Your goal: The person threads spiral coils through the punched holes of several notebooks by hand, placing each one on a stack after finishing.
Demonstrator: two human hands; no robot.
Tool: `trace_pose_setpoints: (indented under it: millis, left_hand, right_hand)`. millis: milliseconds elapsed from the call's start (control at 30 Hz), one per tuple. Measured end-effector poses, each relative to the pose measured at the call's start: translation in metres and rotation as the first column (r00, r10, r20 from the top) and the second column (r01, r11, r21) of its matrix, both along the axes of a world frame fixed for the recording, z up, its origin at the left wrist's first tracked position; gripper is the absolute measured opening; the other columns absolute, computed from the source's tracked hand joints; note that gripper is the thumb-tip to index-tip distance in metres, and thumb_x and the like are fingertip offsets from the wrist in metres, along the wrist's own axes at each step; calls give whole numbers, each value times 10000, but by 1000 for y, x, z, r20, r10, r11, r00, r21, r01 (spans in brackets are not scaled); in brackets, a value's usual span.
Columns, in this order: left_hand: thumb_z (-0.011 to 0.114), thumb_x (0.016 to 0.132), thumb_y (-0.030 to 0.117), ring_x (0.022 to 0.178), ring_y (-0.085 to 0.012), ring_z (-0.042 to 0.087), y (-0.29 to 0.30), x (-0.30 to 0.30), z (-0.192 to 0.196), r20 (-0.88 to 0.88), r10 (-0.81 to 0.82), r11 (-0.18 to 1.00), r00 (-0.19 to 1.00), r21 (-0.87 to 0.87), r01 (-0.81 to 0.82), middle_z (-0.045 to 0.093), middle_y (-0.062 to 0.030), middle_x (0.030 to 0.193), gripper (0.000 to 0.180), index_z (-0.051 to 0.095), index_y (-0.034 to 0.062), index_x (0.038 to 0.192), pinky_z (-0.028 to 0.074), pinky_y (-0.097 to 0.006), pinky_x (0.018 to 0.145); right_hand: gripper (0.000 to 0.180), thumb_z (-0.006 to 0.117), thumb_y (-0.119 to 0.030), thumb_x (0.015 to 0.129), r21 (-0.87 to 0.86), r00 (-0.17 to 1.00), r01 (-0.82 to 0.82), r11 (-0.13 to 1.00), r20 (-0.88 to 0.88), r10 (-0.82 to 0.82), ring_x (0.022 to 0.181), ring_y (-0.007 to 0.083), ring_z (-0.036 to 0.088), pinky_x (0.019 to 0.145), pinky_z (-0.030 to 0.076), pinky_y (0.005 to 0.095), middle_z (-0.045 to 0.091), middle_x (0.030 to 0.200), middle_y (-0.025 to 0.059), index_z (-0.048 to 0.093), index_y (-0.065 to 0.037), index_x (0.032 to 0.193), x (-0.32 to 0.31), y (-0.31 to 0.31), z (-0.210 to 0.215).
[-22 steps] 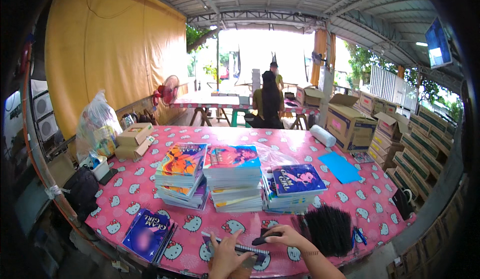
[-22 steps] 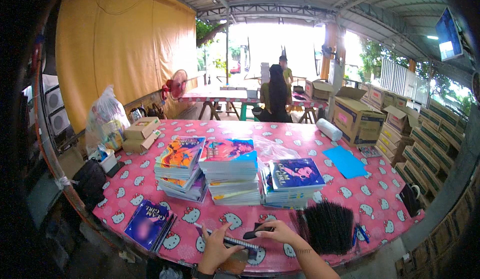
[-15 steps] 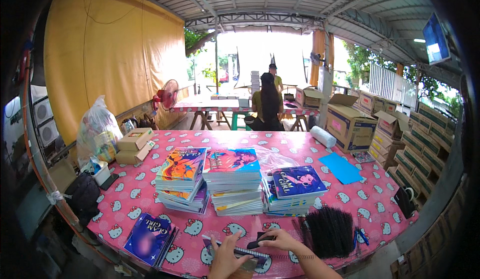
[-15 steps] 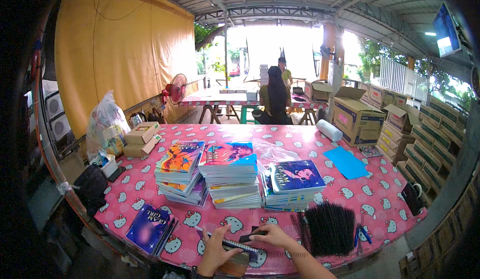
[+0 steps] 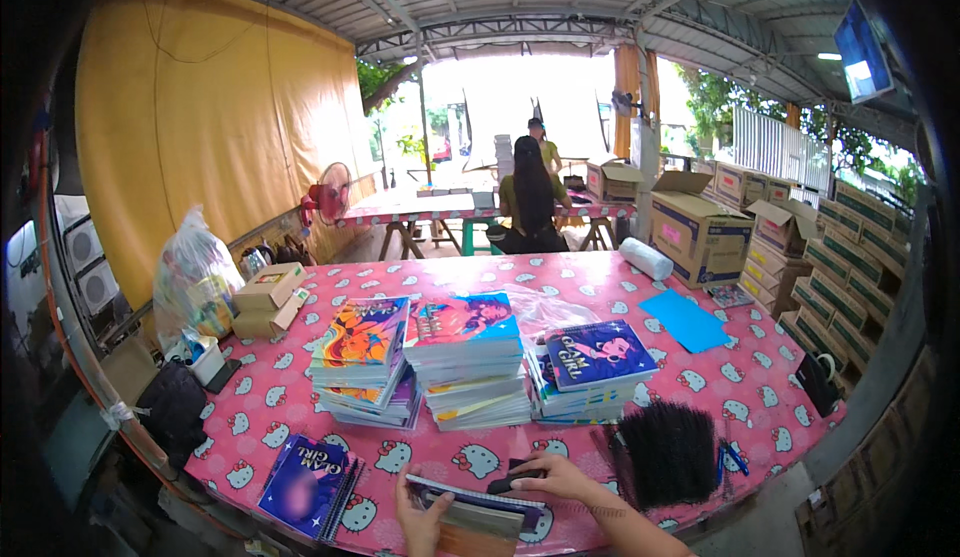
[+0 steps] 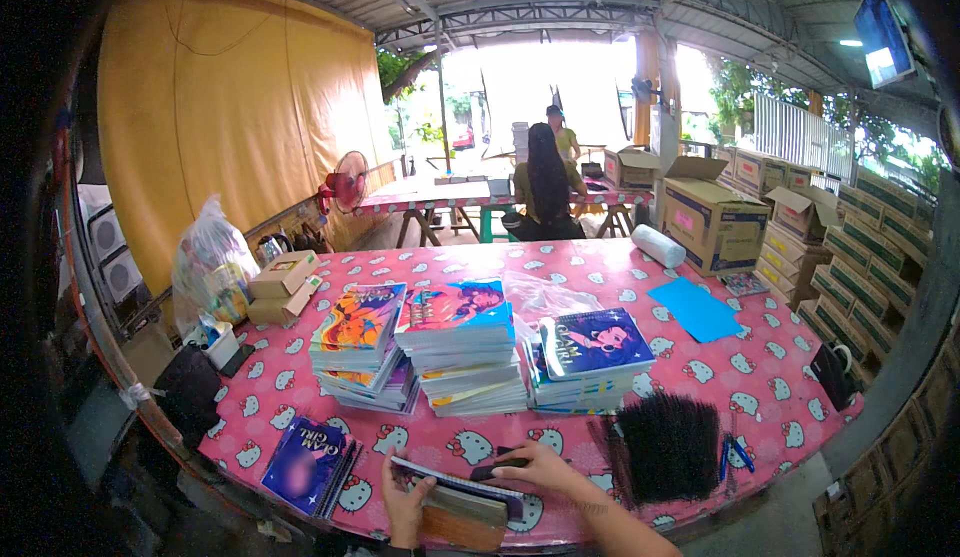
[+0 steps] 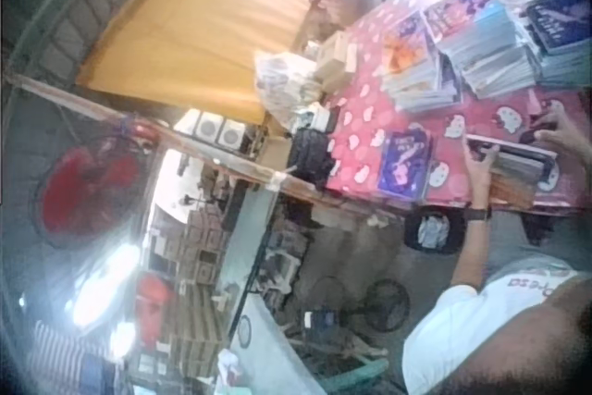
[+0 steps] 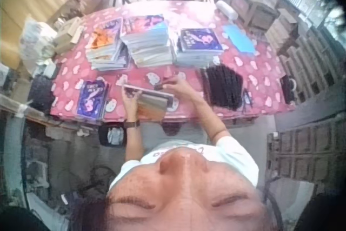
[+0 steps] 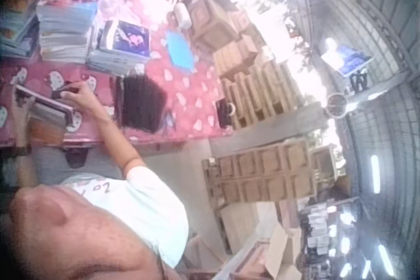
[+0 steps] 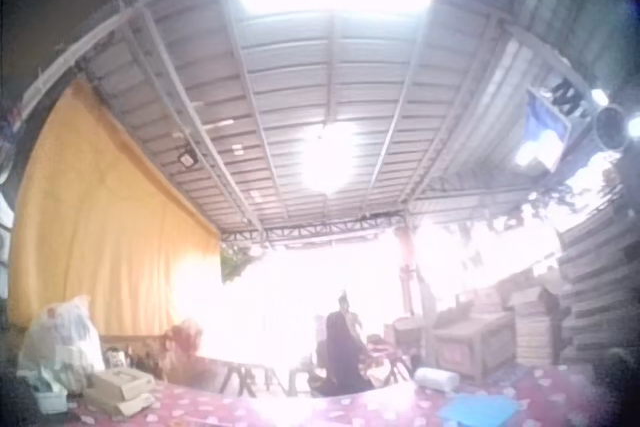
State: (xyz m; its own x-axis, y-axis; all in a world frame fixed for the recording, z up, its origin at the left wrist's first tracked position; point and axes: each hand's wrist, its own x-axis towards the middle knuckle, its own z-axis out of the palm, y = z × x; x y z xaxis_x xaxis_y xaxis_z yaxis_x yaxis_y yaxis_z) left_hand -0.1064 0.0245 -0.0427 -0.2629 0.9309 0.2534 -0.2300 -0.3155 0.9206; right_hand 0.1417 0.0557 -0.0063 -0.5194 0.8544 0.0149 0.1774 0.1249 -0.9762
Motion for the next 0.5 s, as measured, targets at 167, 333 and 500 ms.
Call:
trace_pose_setpoints:
  millis: [167,333,500]
  left_hand:
    - [763,677,18,1050,-166,479,-2,13,14,59,9,1000,998,-15,-9,472,-104,1222,874,260,-16,1390,402,-289,894]
    - [713,731,4,913,-118,520,0,5,10,72,12,1000,997,-24,-11,547,-27,1032,677,393,-36,1326,421,-249,822]
    - [636,787,-35,861,-95,524,-1,16,13,213,-12,998,977,-61,25,559,-6,971,562,425,-35,1308,417,-208,761]
  right_hand:
    - [428,620,-313,839,34,990,-66,997,-120,70,1036,215,557,930,398,329,624,1100,118,610,-10,1140,-6,-9,13]
    - [432,613,-347,851,-177,983,-31,984,-185,-3,1058,216,547,936,392,328,611,1134,122,620,-8,1120,8,7,-5]
    - [485,611,-394,851,-42,1000,11,999,11,-10,823,126,574,751,447,275,655,942,60,614,9,1120,5,27,-21]
